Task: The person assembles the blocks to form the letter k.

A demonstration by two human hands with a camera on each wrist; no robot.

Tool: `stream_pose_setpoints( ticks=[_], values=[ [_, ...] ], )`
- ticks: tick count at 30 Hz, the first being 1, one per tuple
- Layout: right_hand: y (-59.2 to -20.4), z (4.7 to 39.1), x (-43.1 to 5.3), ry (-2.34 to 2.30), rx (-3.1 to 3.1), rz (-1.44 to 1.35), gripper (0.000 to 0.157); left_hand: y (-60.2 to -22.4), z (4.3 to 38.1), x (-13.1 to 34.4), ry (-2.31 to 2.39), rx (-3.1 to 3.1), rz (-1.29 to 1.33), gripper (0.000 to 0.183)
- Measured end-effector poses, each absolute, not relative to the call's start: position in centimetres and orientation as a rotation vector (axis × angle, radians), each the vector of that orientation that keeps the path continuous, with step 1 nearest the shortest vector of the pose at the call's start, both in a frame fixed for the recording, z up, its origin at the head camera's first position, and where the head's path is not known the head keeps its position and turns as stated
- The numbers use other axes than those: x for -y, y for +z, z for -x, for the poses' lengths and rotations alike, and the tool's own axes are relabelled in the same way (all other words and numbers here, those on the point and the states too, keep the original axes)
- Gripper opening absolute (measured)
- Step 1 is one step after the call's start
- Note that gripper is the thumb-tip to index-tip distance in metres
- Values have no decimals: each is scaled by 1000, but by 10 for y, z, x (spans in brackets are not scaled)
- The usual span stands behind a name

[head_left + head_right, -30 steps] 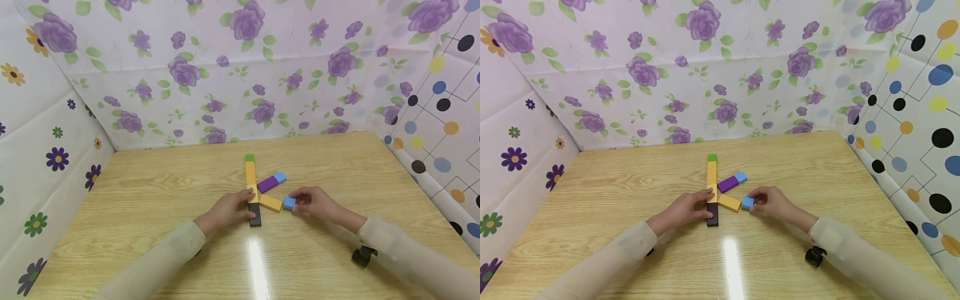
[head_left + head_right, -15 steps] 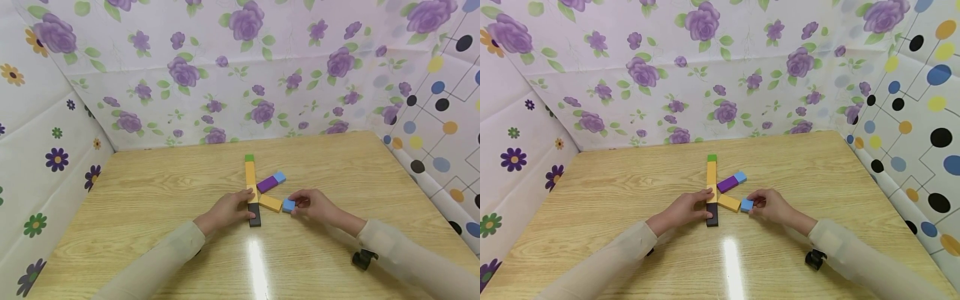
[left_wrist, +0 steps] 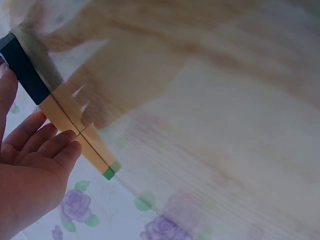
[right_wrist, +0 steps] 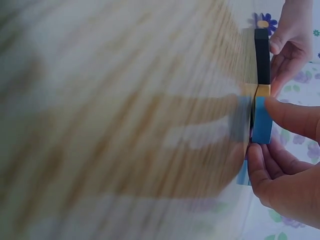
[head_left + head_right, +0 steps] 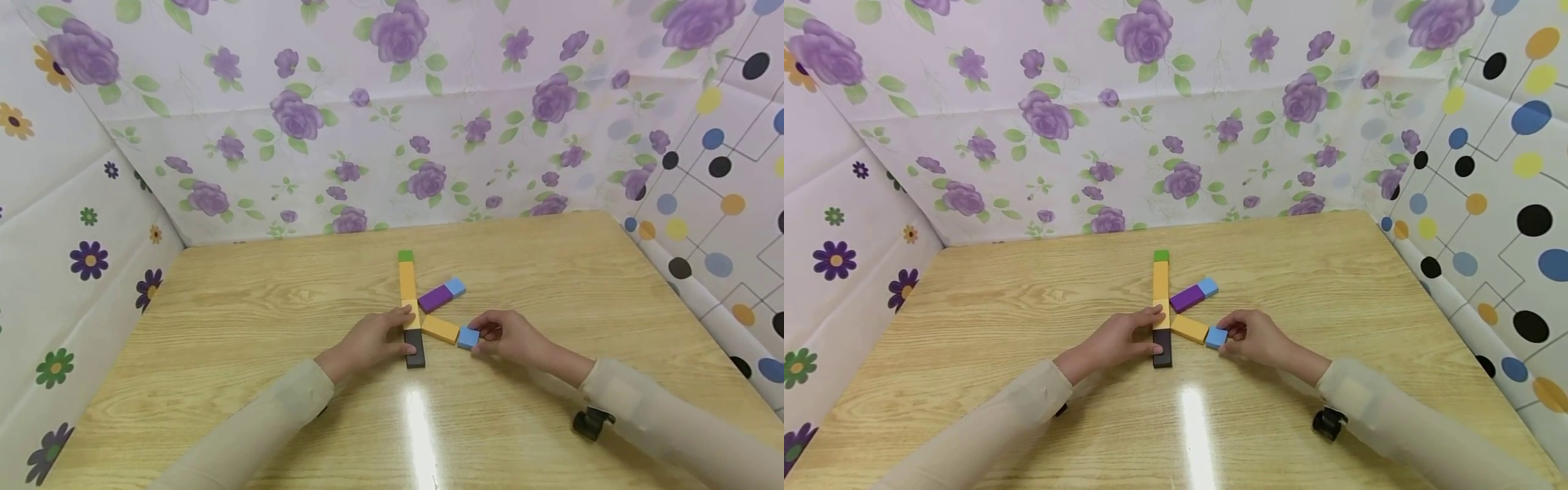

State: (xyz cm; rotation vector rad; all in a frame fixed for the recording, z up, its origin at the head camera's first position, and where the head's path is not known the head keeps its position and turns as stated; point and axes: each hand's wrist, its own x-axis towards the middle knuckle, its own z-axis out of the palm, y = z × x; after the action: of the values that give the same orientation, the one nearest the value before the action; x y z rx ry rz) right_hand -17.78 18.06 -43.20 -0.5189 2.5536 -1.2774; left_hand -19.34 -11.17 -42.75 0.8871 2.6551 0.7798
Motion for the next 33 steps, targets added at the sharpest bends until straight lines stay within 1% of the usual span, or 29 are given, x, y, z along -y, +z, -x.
stream_pose_setpoints(
  ticks=[33],
  values=[
    [-436,179,-176,-1282,-2577,514,30,-426,193,112,780,-2655,-879,66]
  ],
)
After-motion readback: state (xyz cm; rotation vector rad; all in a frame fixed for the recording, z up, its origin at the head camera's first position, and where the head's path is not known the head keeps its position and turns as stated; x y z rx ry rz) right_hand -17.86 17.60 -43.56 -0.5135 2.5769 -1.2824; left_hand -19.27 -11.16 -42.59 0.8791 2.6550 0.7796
